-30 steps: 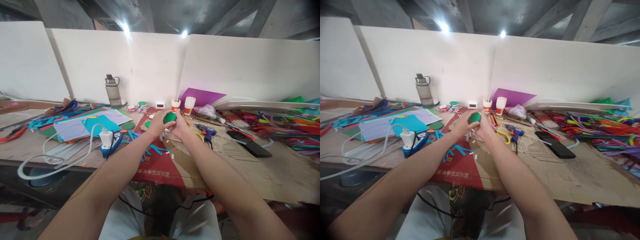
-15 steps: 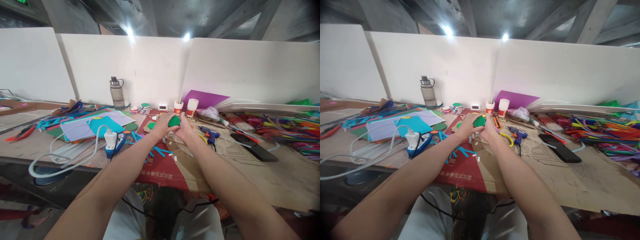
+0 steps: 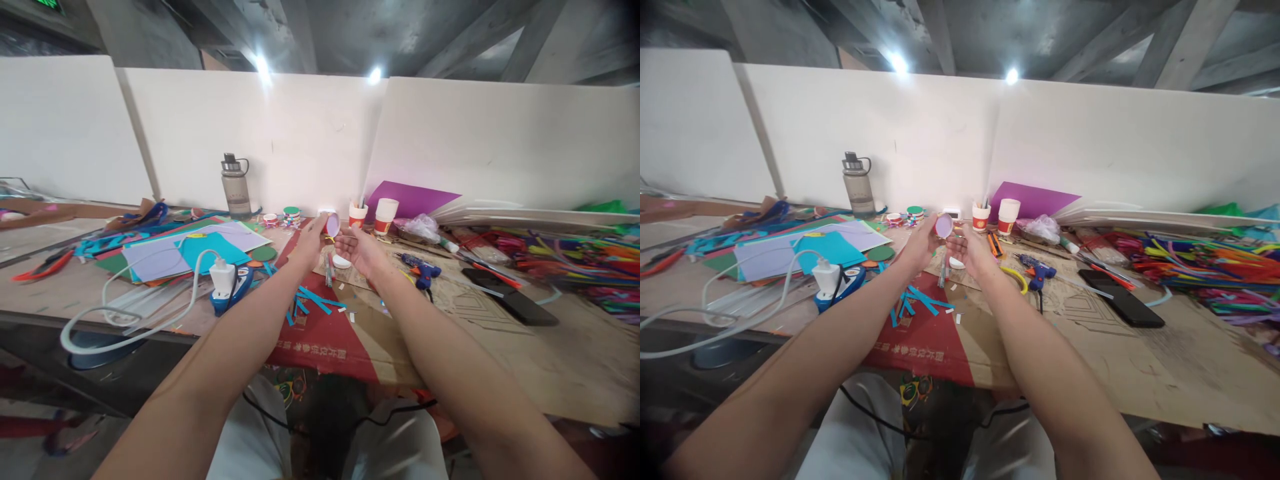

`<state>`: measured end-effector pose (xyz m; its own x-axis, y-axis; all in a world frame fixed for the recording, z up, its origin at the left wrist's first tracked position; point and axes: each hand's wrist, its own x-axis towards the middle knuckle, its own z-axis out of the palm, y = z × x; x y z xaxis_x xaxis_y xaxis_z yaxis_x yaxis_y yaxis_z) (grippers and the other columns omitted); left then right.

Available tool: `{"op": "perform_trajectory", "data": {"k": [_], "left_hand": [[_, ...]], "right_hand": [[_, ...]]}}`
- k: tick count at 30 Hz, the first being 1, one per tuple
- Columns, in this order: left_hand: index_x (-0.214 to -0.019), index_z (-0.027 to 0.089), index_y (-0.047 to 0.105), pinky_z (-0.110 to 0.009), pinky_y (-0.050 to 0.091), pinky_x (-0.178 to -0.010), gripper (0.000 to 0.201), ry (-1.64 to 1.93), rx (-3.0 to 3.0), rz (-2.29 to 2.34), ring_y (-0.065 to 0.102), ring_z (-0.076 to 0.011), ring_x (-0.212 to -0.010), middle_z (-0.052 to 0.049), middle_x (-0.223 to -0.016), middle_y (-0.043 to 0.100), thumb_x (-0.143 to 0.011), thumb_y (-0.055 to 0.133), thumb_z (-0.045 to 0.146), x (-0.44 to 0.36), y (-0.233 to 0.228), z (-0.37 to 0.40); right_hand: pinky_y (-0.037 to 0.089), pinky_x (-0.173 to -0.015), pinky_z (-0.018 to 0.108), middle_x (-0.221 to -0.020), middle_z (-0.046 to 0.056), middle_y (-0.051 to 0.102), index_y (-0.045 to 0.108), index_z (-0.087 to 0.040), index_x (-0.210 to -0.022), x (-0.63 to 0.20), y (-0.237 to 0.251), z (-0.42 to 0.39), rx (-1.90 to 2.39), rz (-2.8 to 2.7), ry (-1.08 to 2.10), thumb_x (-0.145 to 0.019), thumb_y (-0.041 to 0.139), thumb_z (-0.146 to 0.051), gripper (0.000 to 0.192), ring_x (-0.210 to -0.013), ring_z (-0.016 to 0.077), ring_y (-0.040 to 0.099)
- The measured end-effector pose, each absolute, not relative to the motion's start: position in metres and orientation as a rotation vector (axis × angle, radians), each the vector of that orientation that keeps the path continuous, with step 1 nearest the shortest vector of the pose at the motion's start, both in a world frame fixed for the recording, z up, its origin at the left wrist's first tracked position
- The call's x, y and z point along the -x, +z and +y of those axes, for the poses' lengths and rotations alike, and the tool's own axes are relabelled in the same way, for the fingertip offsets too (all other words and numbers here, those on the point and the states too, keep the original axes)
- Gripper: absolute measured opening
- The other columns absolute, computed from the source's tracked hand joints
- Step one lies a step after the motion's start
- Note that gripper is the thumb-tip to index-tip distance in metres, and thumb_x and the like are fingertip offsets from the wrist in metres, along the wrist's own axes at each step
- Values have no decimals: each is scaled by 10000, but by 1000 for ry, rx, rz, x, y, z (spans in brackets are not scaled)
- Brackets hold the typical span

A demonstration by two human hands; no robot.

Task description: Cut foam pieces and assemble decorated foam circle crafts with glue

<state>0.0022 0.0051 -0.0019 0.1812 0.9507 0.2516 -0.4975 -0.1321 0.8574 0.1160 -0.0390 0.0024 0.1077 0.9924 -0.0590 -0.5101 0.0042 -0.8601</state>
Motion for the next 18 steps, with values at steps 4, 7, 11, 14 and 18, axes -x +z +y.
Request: {"op": "perform_trajectory", "data": {"k": [4,7,11,14,18], "left_hand": [[-863,148,604,-225,455,-538,404,1207,-860,537,609,-116,-559,-41,-712,669,-857,594,552,-1,2,6],[-860,146,590,-220,443,-494,434,1137,-831,525,565,-101,-482,-40,-675,663,-921,475,560,0,4,3],[-852,150,599,-207,391,-424,478,1061,-864,508,519,-90,-440,-36,-653,650,-913,455,601,0,6,-1],[-853,153,610,-204,346,-389,489,1025,-903,512,508,-89,-435,-32,-645,641,-893,478,622,-1,6,-2],[-827,149,605,-210,394,-420,432,1020,-960,473,522,-94,-448,-23,-616,620,-906,507,562,-2,2,0]], "right_hand": [[410,-483,178,-638,-30,601,594,-175,-778,-118,-1,-36,1067,-880,1066,-892,570,-222,126,-509,74,503],[377,-493,185,-661,-48,586,596,-181,-749,-121,-2,-33,1123,-918,911,-826,627,-226,95,-550,76,491],[398,-562,217,-695,-33,629,651,-187,-791,-123,-1,-34,1134,-1063,756,-796,629,-278,94,-628,106,536],[429,-645,246,-684,-25,644,682,-183,-799,-124,-2,-34,1096,-1134,692,-797,623,-317,146,-655,120,556],[454,-729,283,-763,-6,685,699,-186,-817,-127,-4,-32,1067,-1210,619,-772,653,-333,161,-699,140,579]]}}
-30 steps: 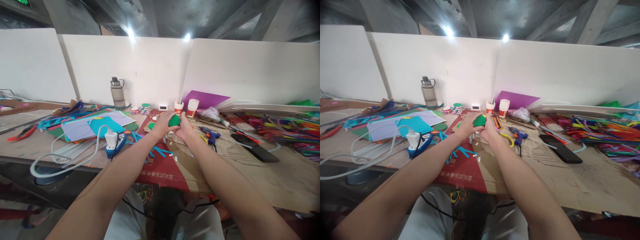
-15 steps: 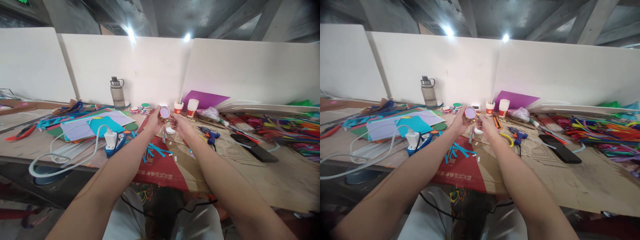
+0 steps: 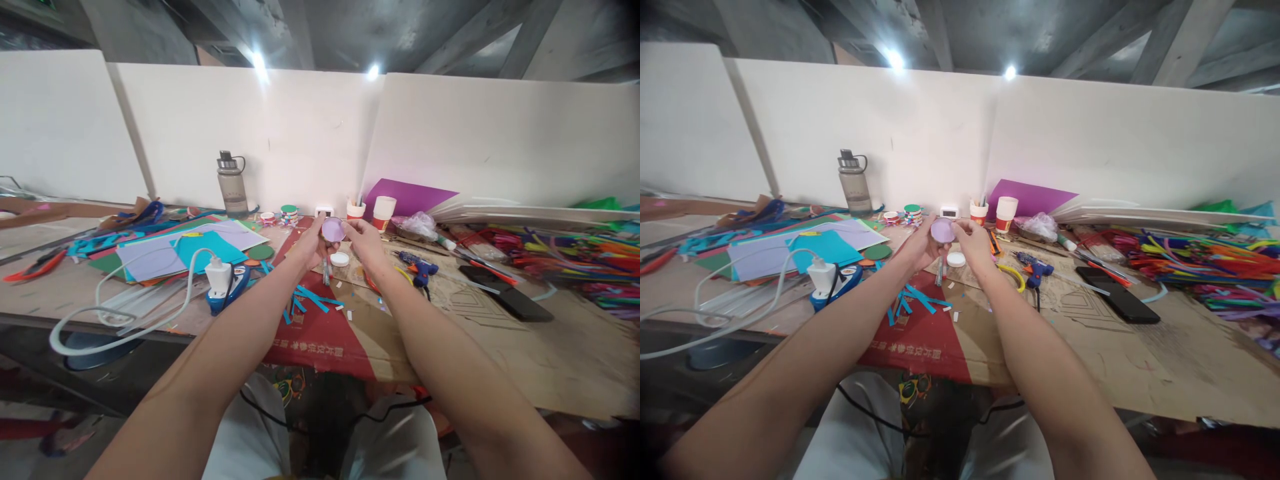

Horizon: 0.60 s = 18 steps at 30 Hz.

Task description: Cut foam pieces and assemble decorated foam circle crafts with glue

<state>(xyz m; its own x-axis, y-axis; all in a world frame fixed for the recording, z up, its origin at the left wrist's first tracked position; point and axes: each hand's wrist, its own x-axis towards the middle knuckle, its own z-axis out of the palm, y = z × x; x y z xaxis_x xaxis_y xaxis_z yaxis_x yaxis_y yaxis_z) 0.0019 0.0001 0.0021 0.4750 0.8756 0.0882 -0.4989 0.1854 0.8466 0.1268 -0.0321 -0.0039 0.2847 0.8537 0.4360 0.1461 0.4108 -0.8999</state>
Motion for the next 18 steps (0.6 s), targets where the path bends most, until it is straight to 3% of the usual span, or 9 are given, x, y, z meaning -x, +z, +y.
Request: {"op": "perform_trajectory", "data": {"k": [3,9,15,18], "left_hand": [[-862,151,610,-212,414,-435,415,992,-993,423,539,-101,-459,-22,-621,623,-944,451,526,-2,-1,2],[-918,133,633,-233,424,-439,640,917,-982,458,554,-129,-463,-54,-605,622,-927,280,668,-1,1,-2],[-914,142,629,-224,443,-489,359,982,-997,455,563,-113,-501,-52,-689,666,-949,466,461,-3,1,-2],[-915,147,624,-219,447,-505,311,1005,-1006,447,574,-109,-520,-47,-705,668,-944,496,430,-4,-2,1]], "right_hand": [[464,-758,309,-785,7,698,701,-192,-802,-129,-6,-30,1095,-1263,524,-745,674,-295,121,-719,157,585],[483,-710,301,-714,-7,666,680,-182,-762,-128,-3,-32,1088,-1189,593,-748,646,-261,87,-670,145,570],[485,-707,277,-714,-27,663,677,-187,-745,-126,-3,-33,985,-1113,713,-725,653,-224,49,-677,125,569],[478,-711,269,-720,-33,665,681,-188,-753,-127,-4,-32,986,-1104,728,-724,648,-210,49,-671,115,565]]}}
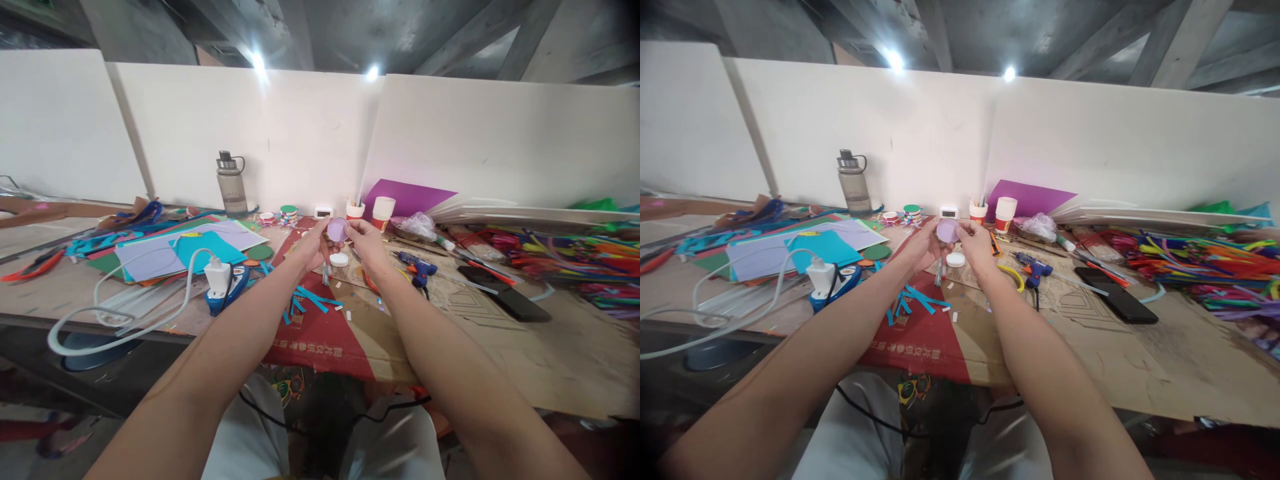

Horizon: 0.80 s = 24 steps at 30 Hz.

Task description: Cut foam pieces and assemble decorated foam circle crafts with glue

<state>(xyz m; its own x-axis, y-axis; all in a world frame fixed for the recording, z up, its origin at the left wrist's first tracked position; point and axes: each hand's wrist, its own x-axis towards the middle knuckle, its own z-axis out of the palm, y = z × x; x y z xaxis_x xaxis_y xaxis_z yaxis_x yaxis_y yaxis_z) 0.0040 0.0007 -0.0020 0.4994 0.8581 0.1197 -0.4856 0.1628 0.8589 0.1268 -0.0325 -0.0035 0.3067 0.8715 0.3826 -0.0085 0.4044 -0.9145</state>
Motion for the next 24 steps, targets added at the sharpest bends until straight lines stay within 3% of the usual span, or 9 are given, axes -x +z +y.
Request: {"op": "perform_trajectory", "data": {"k": [8,17,21,24], "left_hand": [[-894,143,634,-236,467,-543,573,956,-980,482,589,-123,-534,-74,-691,670,-869,446,683,-1,-2,1],[-813,123,619,-212,378,-466,443,1185,-1267,559,598,-111,-490,-52,-630,651,-845,606,564,-1,-11,4],[-767,134,606,-203,354,-447,369,1325,-1244,644,605,-105,-488,-31,-606,637,-847,638,492,2,-12,11],[-803,135,600,-201,372,-460,329,1380,-1159,710,649,-127,-547,-40,-640,658,-870,618,457,4,-9,13]], "right_hand": [[422,-616,243,-722,-26,681,677,-184,-773,-128,-2,-35,1022,-1016,812,-714,674,-241,82,-643,117,592],[394,-581,237,-629,-39,636,642,-178,-696,-132,-6,-30,1063,-1035,785,-691,724,-247,107,-570,96,529],[393,-550,235,-672,-15,652,649,-187,-729,-137,-9,-23,1101,-1053,811,-752,699,-381,202,-571,106,517],[443,-648,269,-715,2,661,653,-202,-723,-141,-13,-21,1188,-1172,678,-770,689,-361,169,-649,137,542]]}}
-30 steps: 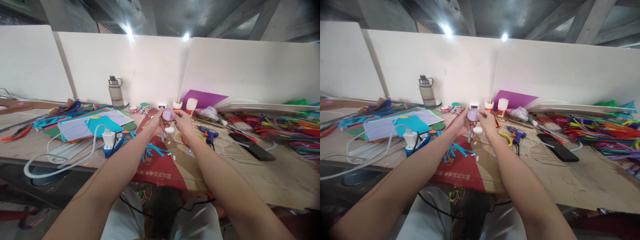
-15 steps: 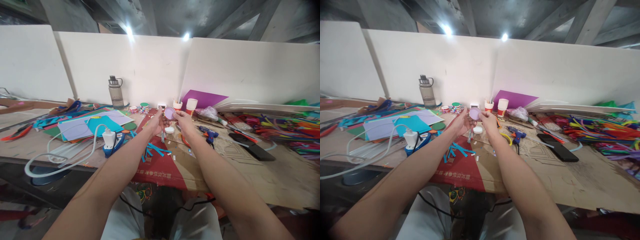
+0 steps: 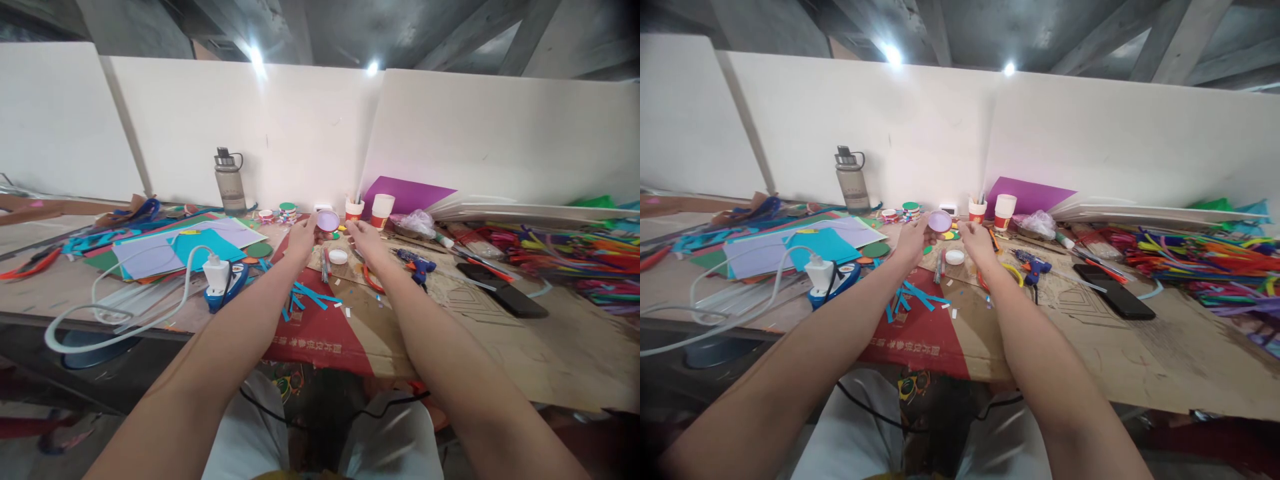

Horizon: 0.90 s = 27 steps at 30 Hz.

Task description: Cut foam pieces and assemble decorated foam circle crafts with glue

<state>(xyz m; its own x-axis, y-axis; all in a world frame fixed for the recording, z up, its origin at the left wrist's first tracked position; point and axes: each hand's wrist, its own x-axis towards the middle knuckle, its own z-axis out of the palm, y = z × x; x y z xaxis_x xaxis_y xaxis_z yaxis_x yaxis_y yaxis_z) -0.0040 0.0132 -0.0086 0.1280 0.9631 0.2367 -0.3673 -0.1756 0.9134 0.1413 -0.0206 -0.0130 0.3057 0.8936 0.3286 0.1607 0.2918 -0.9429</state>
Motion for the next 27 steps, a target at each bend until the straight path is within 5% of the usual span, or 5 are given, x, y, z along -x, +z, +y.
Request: {"op": "perform_trajectory", "data": {"k": [5,14,21,27], "left_hand": [[-898,152,568,-192,468,-589,256,1374,-1046,664,708,-140,-681,-29,-727,684,-869,644,395,5,-5,11],[-929,139,580,-218,461,-571,213,1280,-1112,623,689,-137,-626,-61,-799,704,-906,600,350,4,-6,9],[-894,122,615,-208,427,-501,288,1214,-1126,645,615,-103,-496,-40,-691,677,-861,652,406,6,-11,11],[-779,128,646,-207,391,-462,307,1213,-1136,647,549,-93,-465,-17,-587,616,-783,719,426,7,-13,13]], "right_hand": [[440,-897,373,-724,-10,628,647,-226,-734,-142,-25,-18,1302,-1378,437,-665,741,-160,133,-756,179,558],[442,-955,396,-954,36,692,664,-218,-867,-141,-23,-15,1243,-1308,471,-786,620,-220,91,-886,185,599],[516,-800,356,-1144,70,655,586,-237,-1230,-138,-11,-26,1092,-1417,613,-788,617,-358,459,-886,190,606],[494,-928,418,-1408,107,515,508,-248,-1376,-137,-8,-30,1094,-1634,598,-648,755,-308,771,-1066,257,599]]}}
